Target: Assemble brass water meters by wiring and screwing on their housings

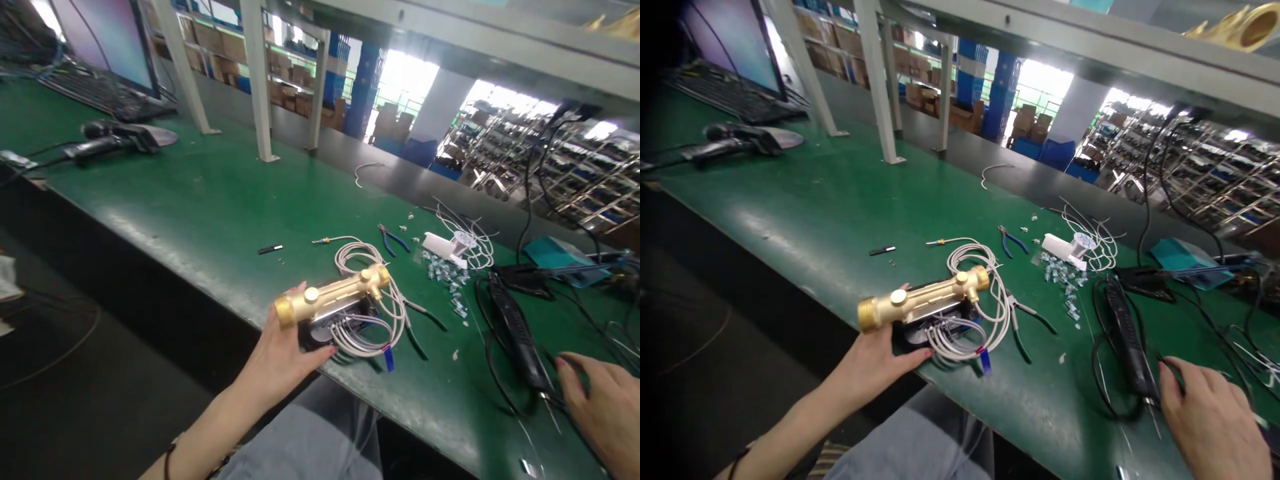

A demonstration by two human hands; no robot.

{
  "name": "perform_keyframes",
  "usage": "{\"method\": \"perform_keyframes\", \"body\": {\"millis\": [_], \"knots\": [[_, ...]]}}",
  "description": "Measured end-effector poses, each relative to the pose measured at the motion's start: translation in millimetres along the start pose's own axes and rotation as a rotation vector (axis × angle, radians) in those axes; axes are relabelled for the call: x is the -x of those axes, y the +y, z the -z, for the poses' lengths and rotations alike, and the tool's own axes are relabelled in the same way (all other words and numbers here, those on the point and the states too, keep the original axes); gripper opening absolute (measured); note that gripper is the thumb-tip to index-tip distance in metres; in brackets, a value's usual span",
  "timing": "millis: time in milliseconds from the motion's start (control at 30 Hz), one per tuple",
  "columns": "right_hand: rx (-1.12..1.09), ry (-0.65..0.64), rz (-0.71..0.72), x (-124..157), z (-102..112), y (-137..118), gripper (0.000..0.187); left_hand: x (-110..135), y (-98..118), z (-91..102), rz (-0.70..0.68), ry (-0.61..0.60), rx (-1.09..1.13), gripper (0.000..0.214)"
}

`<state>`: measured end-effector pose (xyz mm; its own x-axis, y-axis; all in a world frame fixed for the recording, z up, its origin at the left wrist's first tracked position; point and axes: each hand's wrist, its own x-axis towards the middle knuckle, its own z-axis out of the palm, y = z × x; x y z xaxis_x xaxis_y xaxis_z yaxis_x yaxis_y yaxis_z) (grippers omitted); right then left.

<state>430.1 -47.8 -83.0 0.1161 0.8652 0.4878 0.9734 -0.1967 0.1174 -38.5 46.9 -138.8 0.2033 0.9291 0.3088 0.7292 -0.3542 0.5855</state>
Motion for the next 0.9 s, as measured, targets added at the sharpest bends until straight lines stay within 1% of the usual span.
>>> {"method": "perform_keyframes", "body": {"millis": [33, 100, 167, 200, 267, 333, 433, 567, 700, 767, 900], "knots": [[-0.023, 0.002, 0.063, -5, 7, -25, 0.047, 0, 0, -0.2, 0.009, -0.002, 0.001, 0.086], [-0.174, 0.037, 0.152, -15, 19, -78, 0.036, -1, 1, -0.1, 0.022, -0.001, 0.002, 0.084], [-0.354, -0.013, 0.282, -22, 26, -127, 0.023, -1, 2, 0.6, 0.030, 0.005, -0.001, 0.081], [-0.421, -0.044, 0.336, -25, 27, -148, 0.019, -2, 3, 0.9, 0.034, 0.011, -0.002, 0.080], [-0.507, -0.114, 0.434, -29, 27, -180, 0.018, -3, 4, 1.3, 0.029, 0.022, -0.003, 0.078], [-0.516, -0.164, 0.510, -33, 23, -198, 0.019, -4, 4, 1.3, 0.009, 0.026, -0.003, 0.074], [-0.486, -0.197, 0.537, -37, 18, -208, 0.019, -4, 5, 1.3, -0.007, 0.029, 0.001, 0.072], [-0.470, -0.286, 0.494, -38, 17, -208, 0.021, -4, 6, 2.7, -0.009, 0.028, 0.007, 0.070], [-0.437, -0.388, 0.552, -32, 23, -206, 0.019, -5, 8, 2.9, -0.007, 0.034, 0.009, 0.070], [-0.465, -0.406, 0.574, -28, 26, -206, 0.017, -5, 9, 2.1, 0.005, 0.040, 0.014, 0.072], [-0.497, -0.399, 0.570, -19, 28, -208, 0.014, -2, 7, 3.4, -0.009, 0.024, 0.025, 0.075]]}}
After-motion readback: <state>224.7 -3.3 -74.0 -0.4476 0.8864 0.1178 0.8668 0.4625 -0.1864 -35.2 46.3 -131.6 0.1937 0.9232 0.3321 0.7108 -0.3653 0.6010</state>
